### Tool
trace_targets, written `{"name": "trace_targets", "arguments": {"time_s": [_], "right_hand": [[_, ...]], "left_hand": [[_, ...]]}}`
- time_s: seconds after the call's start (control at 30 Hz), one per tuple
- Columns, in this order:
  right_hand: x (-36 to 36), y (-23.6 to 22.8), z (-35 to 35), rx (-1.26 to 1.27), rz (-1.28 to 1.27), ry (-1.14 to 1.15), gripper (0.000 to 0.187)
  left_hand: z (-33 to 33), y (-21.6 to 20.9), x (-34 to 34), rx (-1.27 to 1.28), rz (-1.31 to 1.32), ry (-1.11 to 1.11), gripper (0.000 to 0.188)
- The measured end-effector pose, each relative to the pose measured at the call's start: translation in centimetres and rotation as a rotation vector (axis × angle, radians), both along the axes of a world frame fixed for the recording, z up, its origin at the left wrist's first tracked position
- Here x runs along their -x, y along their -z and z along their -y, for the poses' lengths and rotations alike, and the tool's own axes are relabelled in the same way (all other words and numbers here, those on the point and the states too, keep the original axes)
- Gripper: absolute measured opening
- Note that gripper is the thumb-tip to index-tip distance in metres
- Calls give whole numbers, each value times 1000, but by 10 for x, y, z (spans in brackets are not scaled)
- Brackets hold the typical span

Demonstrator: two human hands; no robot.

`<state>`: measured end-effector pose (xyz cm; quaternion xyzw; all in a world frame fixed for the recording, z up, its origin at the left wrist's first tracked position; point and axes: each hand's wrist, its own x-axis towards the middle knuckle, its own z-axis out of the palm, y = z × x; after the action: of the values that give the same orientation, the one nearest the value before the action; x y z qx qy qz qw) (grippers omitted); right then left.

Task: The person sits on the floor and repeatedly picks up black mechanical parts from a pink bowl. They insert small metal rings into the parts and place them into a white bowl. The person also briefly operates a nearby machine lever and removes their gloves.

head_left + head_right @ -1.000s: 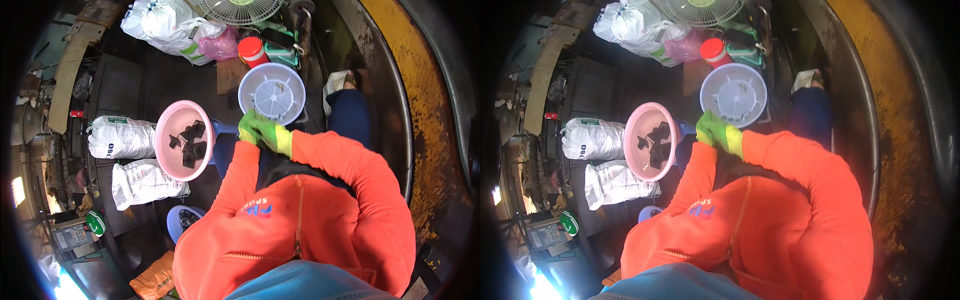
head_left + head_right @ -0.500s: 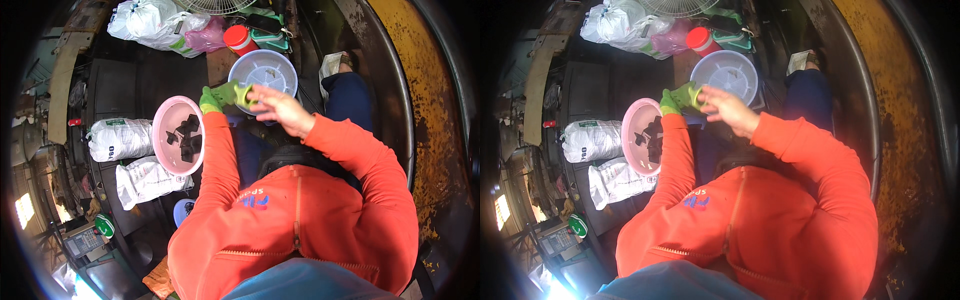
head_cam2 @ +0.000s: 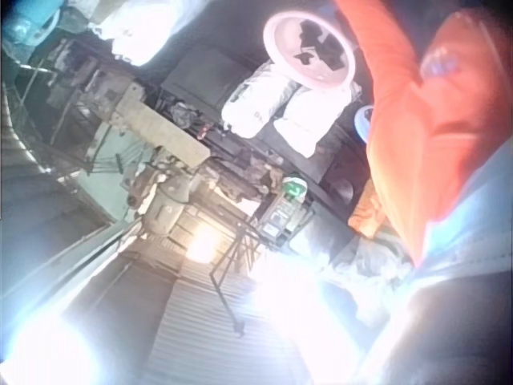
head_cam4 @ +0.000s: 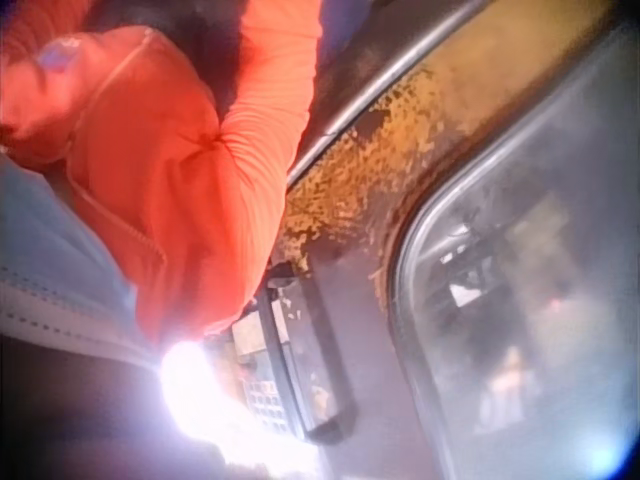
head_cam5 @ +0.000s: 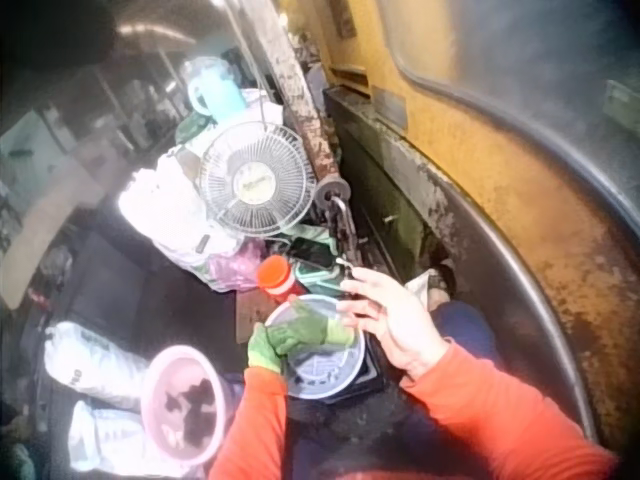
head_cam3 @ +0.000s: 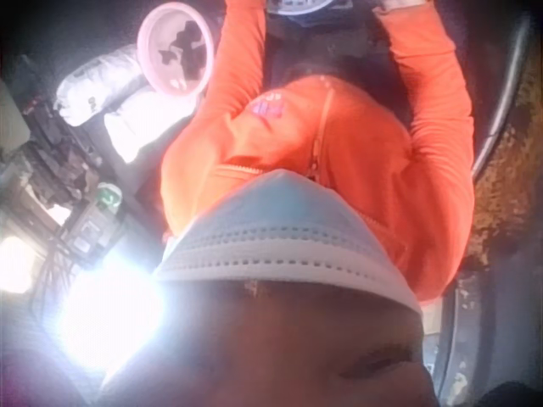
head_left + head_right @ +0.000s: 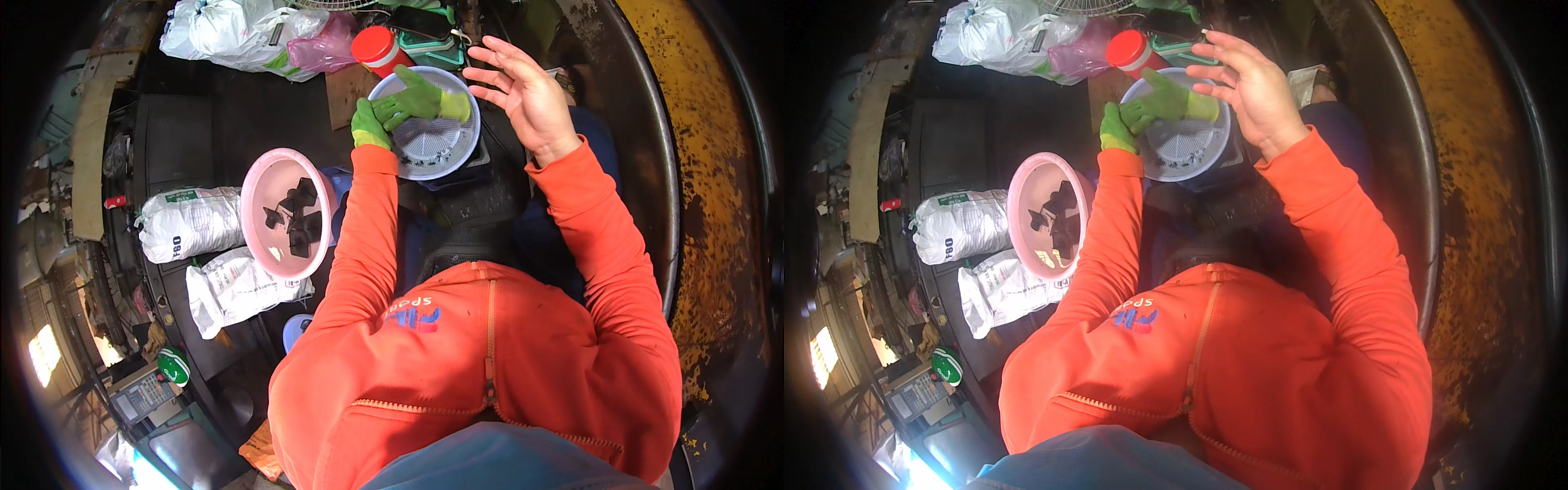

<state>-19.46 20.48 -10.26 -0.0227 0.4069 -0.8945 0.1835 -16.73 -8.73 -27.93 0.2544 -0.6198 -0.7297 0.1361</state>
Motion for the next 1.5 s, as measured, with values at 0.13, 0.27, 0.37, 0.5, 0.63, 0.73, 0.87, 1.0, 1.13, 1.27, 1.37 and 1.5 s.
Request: {"name": "trace_targets", "arguments": {"time_s": [0.13,0.27,0.37,0.5,0.63,0.73,0.87,1.0,1.13,1.27,1.37,1.5], "right_hand": [[-2,-1,-3,9,-16,5,37],[1,9,7,-114,-55,-73,30],[6,26,26,-401,-234,-283,29],[3,57,52,-1322,-964,-244,37],[-2,88,79,-1673,-1118,-19,36],[17,94,94,-1834,-1074,-49,27],[24,72,87,-1561,-824,-106,29],[21,39,38,-1632,-971,-403,25],[16,33,-2,-1878,-850,-842,29],[15,37,-8,-1780,-877,-727,29],[15,37,-9,-1750,-854,-771,31],[11,35,-13,-1676,-868,-854,30]], "left_hand": [[22,39,-26,600,377,-18,33],[36,79,-52,740,730,141,31],[37,79,-60,536,711,164,29],[25,30,-69,220,535,23,32],[-3,-27,-92,112,214,-13,39],[-5,-54,-94,144,127,-53,42],[-1,-49,-74,585,-126,-252,42],[-8,5,-55,-415,-617,-256,41],[-12,71,-58,-127,-501,-402,39],[0,82,-57,-287,-539,-377,37],[1,55,-53,-368,-538,-338,40],[-11,23,-62,-335,-615,-253,42]]}}
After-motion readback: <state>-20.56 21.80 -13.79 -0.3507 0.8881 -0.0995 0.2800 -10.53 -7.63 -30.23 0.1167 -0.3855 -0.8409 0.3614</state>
